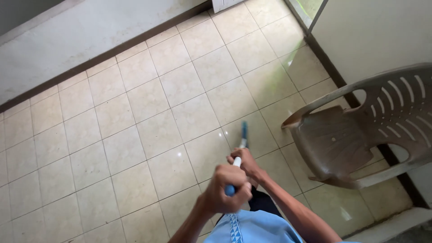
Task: The person is mopping a tiled floor in a hallway and landing area.
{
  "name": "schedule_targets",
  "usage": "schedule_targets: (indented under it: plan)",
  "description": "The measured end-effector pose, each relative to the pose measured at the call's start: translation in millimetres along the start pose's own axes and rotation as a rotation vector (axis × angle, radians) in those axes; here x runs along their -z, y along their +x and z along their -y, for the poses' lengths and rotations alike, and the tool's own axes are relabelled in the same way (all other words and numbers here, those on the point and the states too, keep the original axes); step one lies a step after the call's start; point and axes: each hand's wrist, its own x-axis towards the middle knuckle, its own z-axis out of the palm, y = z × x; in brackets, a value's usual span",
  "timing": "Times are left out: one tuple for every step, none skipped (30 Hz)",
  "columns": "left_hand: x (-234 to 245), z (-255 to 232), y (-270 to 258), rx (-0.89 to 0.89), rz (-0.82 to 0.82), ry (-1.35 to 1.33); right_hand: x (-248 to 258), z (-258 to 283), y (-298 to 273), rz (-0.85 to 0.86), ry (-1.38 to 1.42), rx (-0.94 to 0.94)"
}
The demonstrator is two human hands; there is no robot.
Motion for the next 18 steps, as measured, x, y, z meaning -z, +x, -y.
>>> schedule_targets:
  plan:
    - [0,12,3,0.069,-0.054,-0.047,15,1,-1,-0.001,-0.025,-0.182]
    - [2,24,5,0.14,-0.108,-0.09,29,2,0,-0.001,-0.048,-0.361]
    - [0,41,5,0.139,-0.117,-0.087,34,-20,-2,0.006,-0.051,-0.355]
    - [-3,56,2,0.224,-0.167,-0.14,38,-42,-6,0.022,-0.109,-0.311]
    - [-6,73,-2,0.308,-0.217,-0.194,42,-64,-11,0.038,-0.166,-0.265]
    - [-9,77,-5,0.319,-0.223,-0.194,39,-78,-14,0.048,-0.16,-0.269]
    - [-12,81,-9,0.38,-0.214,-0.209,35,-91,-17,0.052,-0.154,-0.196]
    - [-12,86,-10,0.437,-0.204,-0.219,32,-105,-14,0.051,-0.148,-0.116]
    - [-9,80,-9,0.443,-0.209,-0.214,21,-103,-4,0.057,-0.142,-0.114]
    - [-8,72,-10,0.41,-0.182,-0.147,8,-101,0,0.042,-0.149,-0.069]
    - [-7,63,-11,0.377,-0.154,-0.08,-4,-98,4,0.026,-0.156,-0.024]
    - [-7,57,-5,0.384,-0.165,-0.078,-13,-91,13,0.038,-0.151,-0.021]
    - [-6,50,0,0.388,-0.113,-0.013,-22,-84,23,0.063,-0.048,-0.022]
    - [-3,44,6,0.391,-0.059,0.054,-32,-76,35,0.084,0.056,-0.022]
    - [-10,49,8,0.396,-0.067,0.058,-40,-76,43,0.094,0.06,-0.018]
    - [-17,55,11,0.391,-0.018,0.133,-48,-75,51,0.132,0.078,-0.059]
    - [-23,61,14,0.386,0.032,0.208,-55,-75,59,0.171,0.095,-0.099]
    - [-33,74,16,0.384,0.033,0.205,-49,-75,66,0.169,0.092,-0.101]
